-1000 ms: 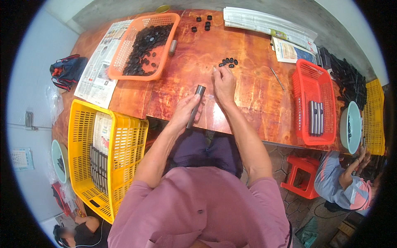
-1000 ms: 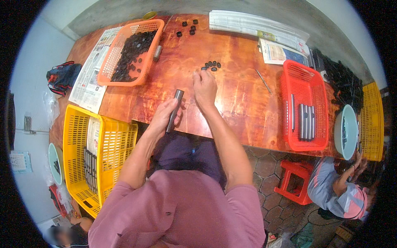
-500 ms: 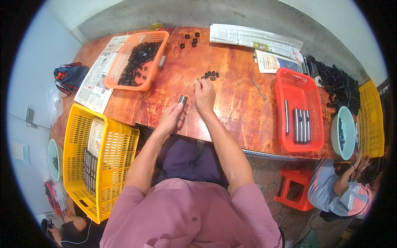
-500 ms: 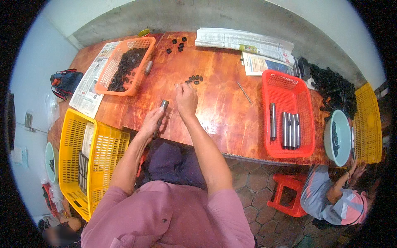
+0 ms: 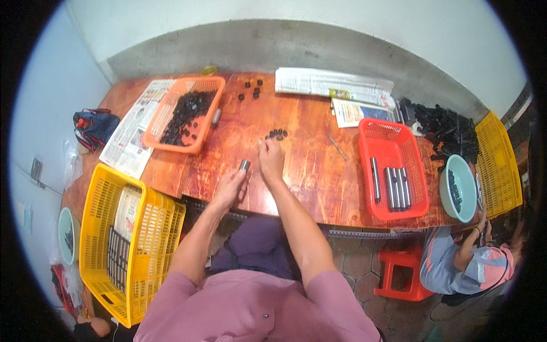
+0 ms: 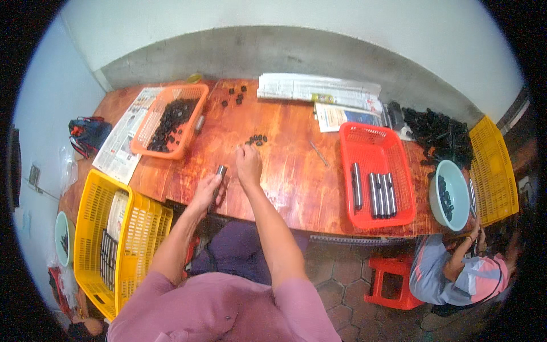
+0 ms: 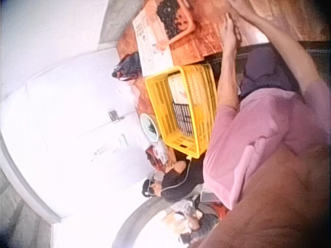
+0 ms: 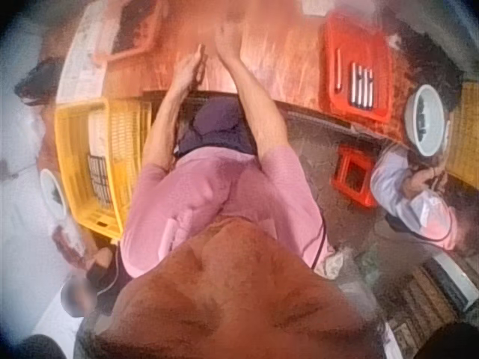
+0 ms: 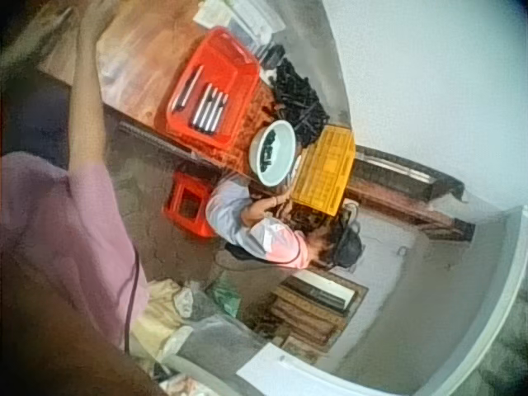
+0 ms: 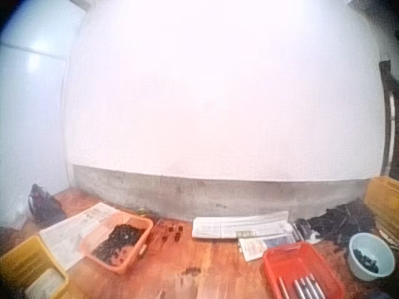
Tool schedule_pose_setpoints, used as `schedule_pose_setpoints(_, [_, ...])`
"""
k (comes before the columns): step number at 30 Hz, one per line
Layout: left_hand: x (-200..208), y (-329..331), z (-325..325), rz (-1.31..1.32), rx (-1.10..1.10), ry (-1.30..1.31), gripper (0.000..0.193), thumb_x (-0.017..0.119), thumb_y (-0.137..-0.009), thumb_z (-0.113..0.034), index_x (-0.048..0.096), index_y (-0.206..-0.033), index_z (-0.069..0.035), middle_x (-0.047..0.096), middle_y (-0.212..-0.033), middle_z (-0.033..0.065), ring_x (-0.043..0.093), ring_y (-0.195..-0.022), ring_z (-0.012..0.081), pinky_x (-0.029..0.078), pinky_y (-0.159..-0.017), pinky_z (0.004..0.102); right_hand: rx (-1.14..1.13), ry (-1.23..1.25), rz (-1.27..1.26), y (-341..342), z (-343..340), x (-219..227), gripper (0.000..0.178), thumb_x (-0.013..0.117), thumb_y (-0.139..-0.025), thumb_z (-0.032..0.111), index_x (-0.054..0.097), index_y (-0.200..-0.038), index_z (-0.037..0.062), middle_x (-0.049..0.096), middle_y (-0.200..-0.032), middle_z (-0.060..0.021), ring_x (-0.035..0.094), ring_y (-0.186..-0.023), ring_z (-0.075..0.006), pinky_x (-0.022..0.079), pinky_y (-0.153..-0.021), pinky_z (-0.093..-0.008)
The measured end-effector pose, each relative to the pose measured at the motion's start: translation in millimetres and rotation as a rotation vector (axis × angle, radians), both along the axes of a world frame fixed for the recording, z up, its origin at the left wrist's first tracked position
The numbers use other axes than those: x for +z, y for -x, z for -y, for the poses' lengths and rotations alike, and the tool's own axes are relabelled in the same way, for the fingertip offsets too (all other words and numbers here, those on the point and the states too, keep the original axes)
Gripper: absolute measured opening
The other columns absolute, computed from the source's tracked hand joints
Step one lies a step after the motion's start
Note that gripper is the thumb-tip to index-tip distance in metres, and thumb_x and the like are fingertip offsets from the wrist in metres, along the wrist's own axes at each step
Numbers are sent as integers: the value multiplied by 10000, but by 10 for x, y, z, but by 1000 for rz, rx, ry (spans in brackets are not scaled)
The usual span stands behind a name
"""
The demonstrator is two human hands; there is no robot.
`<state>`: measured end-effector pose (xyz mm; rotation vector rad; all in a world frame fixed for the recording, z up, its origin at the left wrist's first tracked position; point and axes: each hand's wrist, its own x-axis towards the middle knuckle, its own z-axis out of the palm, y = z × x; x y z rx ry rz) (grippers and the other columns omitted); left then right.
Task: The person repeatedly picks up small black cylindrical parts and inserts them into a larger metal cylinder held in the left hand. After each insertion, the person places the assembled unit into a yellow basket. The process is repeated multiple times throughout the clip.
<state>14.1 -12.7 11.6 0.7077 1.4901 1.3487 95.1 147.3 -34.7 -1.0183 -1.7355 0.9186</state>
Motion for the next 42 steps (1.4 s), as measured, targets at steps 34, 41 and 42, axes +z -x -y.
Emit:
schedule_pose_setpoints(34, [97,-31,325,79,-269,-571,391,679,-1009,-112,552,-1369,-31,610,-1046,8,567,-847,51,474,-668,219,-35,1,66,60,-9,37,316,644,-975,264,665,-847,-25,634,-814,-211,630,-779,-382,478,-734,-452])
schedule_pose_setpoints(41, [200,-7,323,-395,-170,-654,376,669,-996,-159,567,-1318,8,612,-1032,67,620,-897,189,527,-815,359,-23,15,55,61,-32,35,317,639,-966,248,663,-815,-31,629,-795,-200,636,-775,-349,479,-732,-442])
schedule_pose_setpoints(42, [244,-19,326,-447,-177,-677,379,671,-989,-160,571,-1312,11,617,-1036,83,626,-907,205,527,-828,370,-25,14,45,60,-27,30,320,637,-966,245,658,-807,-32,624,-790,-199,633,-771,-345,477,-730,-440])
